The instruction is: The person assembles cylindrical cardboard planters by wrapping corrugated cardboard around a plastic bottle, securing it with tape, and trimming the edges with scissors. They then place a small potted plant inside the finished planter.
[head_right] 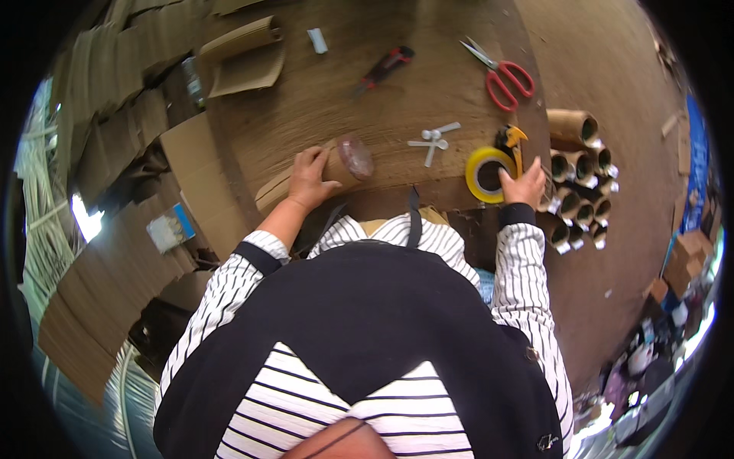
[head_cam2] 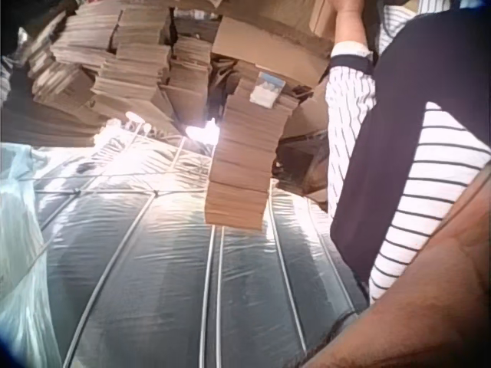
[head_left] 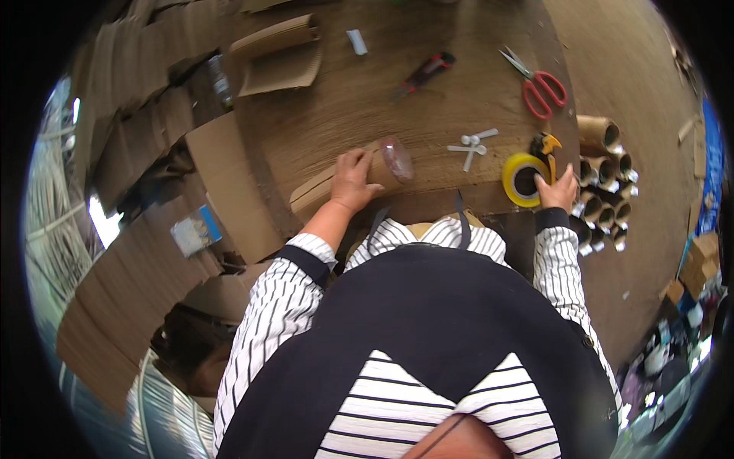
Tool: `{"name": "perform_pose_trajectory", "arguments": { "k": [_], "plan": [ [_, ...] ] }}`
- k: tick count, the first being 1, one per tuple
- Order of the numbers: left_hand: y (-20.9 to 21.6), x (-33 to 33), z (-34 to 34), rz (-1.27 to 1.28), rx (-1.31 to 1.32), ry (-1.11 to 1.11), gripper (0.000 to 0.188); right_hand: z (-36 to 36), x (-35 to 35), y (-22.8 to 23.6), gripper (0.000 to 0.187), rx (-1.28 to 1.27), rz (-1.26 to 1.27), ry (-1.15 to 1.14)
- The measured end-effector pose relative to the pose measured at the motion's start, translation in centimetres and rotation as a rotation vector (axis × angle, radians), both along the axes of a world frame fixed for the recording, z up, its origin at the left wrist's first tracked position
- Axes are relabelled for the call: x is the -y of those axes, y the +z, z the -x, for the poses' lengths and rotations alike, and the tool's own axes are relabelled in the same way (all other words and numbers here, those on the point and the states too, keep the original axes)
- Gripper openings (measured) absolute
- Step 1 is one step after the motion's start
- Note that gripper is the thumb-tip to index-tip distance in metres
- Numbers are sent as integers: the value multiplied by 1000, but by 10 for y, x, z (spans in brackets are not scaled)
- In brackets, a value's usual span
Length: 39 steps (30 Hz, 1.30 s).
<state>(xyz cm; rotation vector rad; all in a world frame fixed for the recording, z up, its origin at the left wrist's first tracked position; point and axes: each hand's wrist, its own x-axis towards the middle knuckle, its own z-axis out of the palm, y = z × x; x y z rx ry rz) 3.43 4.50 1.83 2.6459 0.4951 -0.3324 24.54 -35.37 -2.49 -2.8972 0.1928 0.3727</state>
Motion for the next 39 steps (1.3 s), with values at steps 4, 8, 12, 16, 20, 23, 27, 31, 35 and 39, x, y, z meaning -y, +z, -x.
{"name": "perform_pose_trajectory", "arguments": {
  "k": [4, 8, 12, 16, 20, 23, 27, 31, 35, 39],
  "plan": [
    [-3, -2, -2, 40, 65, 15, 79, -25, -6, -3, 64, -390, 98, 61],
    [-3, 1, 8, 42, 93, -1, 78, -30, -23, 31, 54, -312, -213, 210],
    [-2, 3, 11, 22, 183, -34, 79, -12, -88, 65, 59, -459, -659, 275],
    [-5, 6, 14, 26, 293, -59, 81, 9, -180, 100, 70, -592, -902, 459],
    [-14, 9, 18, 63, 274, -60, 81, 20, -261, 133, 70, -596, -359, 708],
    [-18, 8, 21, 68, 326, -76, 79, 34, -285, 124, 66, -480, -261, 742],
    [-25, 11, 27, 65, 390, -97, 72, 62, -313, 141, 63, -377, -65, 754],
    [-26, 11, 29, 43, 403, -145, 50, 69, -329, 141, 58, -382, -23, 716],
    [-25, 14, 30, 88, 415, -143, 37, 72, -341, 139, 60, -398, 130, 724],
    [-33, 22, 29, 39, 503, -71, 43, 74, -352, 140, 58, -446, 255, 779]
  ]
}}
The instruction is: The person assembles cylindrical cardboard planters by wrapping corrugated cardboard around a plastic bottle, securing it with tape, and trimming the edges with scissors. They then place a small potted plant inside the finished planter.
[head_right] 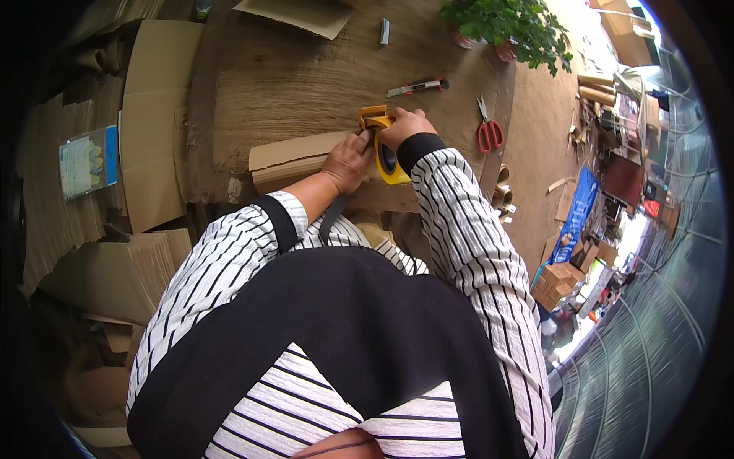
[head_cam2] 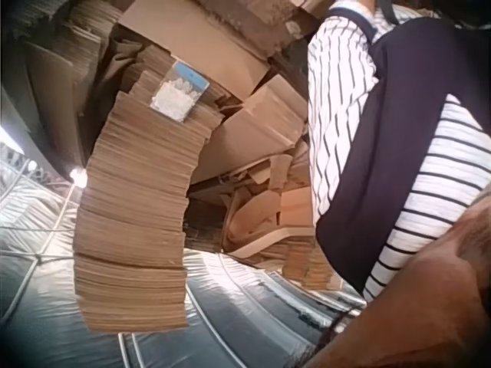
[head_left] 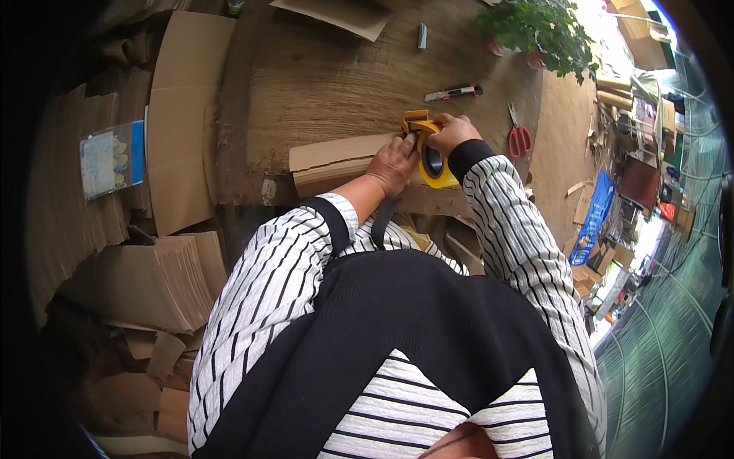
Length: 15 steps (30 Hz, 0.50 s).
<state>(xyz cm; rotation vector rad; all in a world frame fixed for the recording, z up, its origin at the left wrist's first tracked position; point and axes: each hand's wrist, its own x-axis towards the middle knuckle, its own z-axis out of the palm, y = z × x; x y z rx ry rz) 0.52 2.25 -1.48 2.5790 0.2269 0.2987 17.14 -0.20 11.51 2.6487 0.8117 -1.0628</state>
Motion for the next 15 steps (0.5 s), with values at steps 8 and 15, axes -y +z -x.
{"name": "perform_pose_trajectory", "arguments": {
  "k": [8, 15],
  "plan": [
    [1, -1, -6, 22, -133, -26, 60, -5, -12, -8, 65, -58, 122, 110],
    [5, -4, -3, 72, -10, -8, 50, -45, -26, -43, 57, -313, 318, 78]
  ]
}}
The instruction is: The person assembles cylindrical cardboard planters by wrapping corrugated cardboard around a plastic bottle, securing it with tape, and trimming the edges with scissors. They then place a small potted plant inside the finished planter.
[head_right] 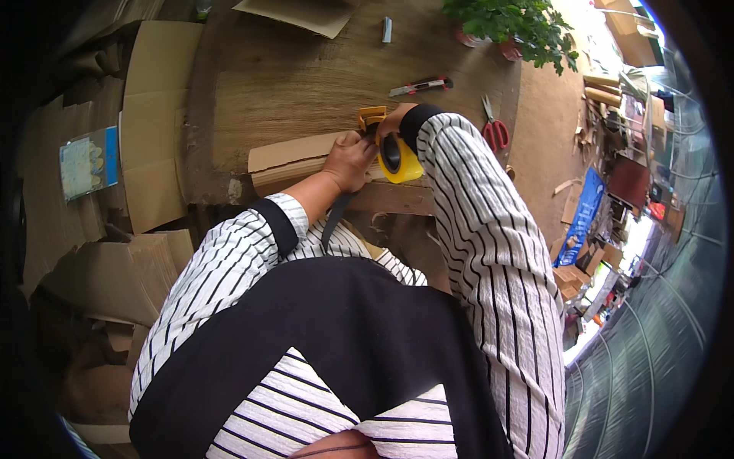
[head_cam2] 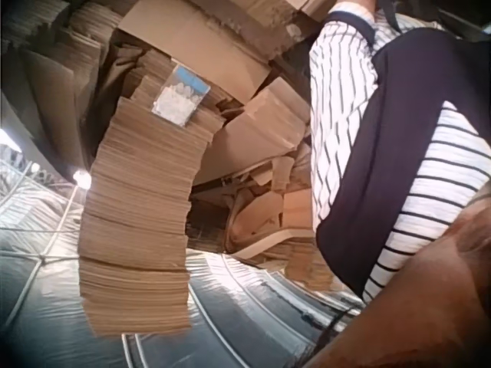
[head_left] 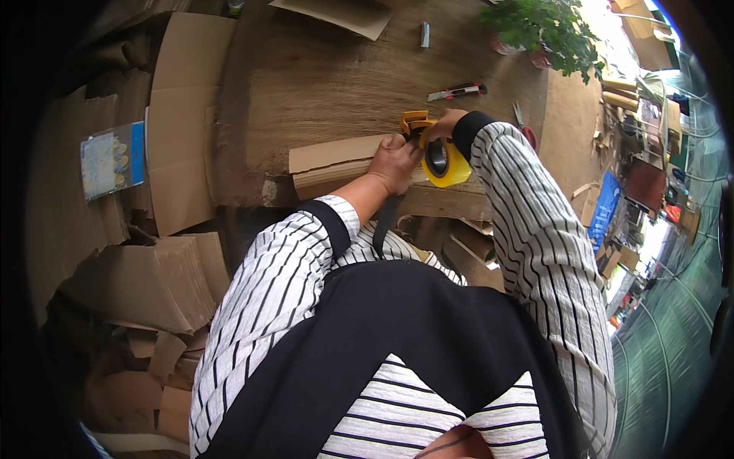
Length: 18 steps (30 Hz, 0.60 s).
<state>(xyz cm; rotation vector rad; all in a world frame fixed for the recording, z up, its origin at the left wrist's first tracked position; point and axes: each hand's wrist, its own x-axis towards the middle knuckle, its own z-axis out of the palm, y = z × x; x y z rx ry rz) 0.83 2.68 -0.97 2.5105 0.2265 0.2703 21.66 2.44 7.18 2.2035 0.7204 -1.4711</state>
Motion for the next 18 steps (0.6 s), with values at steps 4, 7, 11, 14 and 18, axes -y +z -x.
{"name": "perform_pose_trajectory", "arguments": {
  "k": [4, 7, 11, 14, 18],
  "plan": [
    [-8, 4, 2, -53, 80, 30, 56, -7, 5, 7, 50, 3, -169, -83],
    [-18, 1, 5, -50, 55, 42, 65, 8, 28, 38, 75, 38, -528, -306],
    [-6, -3, 1, -27, -44, 67, 80, 50, 138, 28, 71, 101, -888, -448],
    [0, -2, 4, -10, -139, 85, 80, 112, 190, 57, 74, 151, -862, -454],
    [11, 5, -4, -43, -238, 124, 80, 155, 217, 37, 74, 301, -888, -474]
  ]
}}
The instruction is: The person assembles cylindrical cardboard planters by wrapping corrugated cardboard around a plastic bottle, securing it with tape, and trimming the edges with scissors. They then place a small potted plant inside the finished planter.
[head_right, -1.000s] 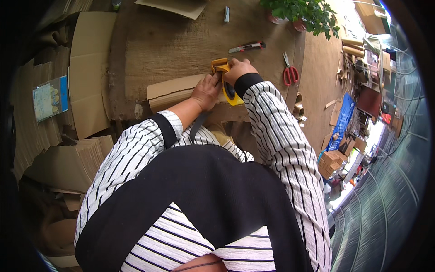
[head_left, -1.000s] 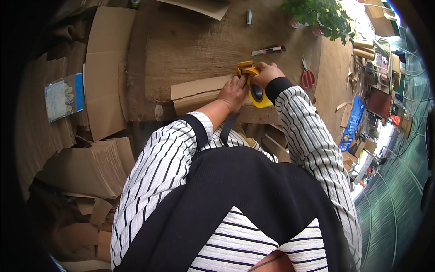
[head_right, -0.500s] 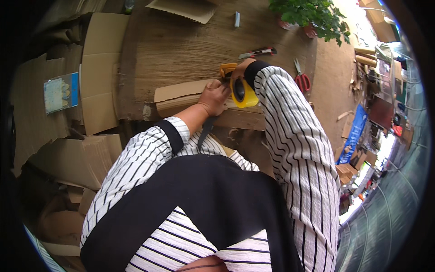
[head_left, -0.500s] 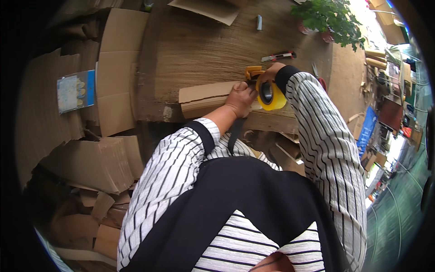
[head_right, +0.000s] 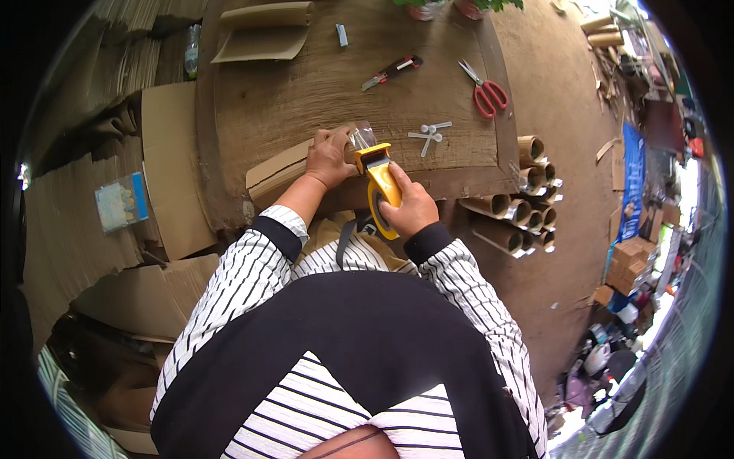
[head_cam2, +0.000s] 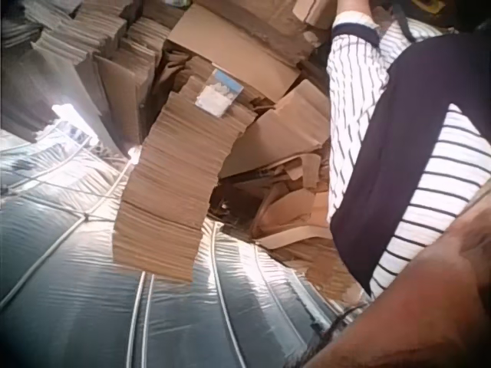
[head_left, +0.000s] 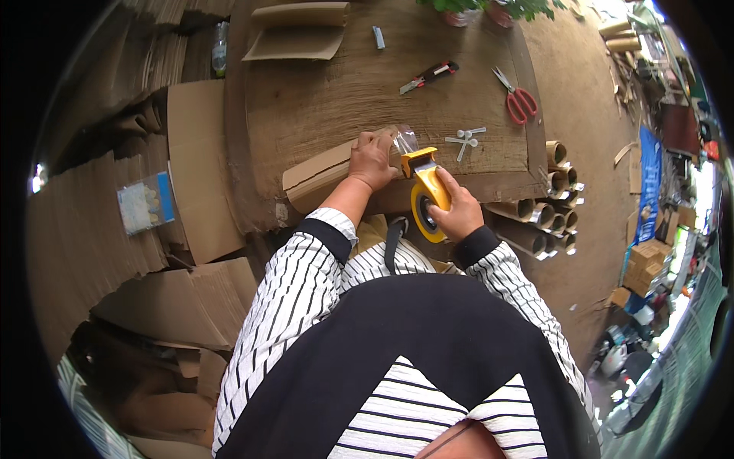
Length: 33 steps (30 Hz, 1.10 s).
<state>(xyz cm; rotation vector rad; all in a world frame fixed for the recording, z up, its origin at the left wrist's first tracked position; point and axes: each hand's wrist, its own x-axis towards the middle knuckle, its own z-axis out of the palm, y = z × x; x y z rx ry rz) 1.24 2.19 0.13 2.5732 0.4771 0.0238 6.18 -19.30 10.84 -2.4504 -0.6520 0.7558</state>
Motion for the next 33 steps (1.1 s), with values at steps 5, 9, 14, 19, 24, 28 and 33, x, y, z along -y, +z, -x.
{"name": "perform_pose_trajectory", "arguments": {
  "k": [5, 9, 14, 19, 24, 28, 33],
  "plan": [
    [0, 3, 0, -23, -6, -1, 86, 7, 3, -34, 74, 21, 97, 30],
    [0, 10, -2, -191, -47, -94, 88, 12, 8, -49, 75, 34, 54, 12],
    [-10, 15, -15, -302, -119, -172, 91, 14, 16, -48, 74, 26, 2, 3],
    [-33, -16, -27, -226, -340, -159, 96, 19, 21, -18, 73, 9, -145, -35],
    [8, 6, -44, -171, -436, -143, 109, 50, 70, 1, 72, 56, -201, -106],
    [4, -19, -43, -111, -418, -168, 117, 84, 109, -17, 77, 41, -156, -97],
    [-6, -54, -79, 225, -563, -264, 108, 70, 72, -79, 75, 12, 29, -96]
  ]
}}
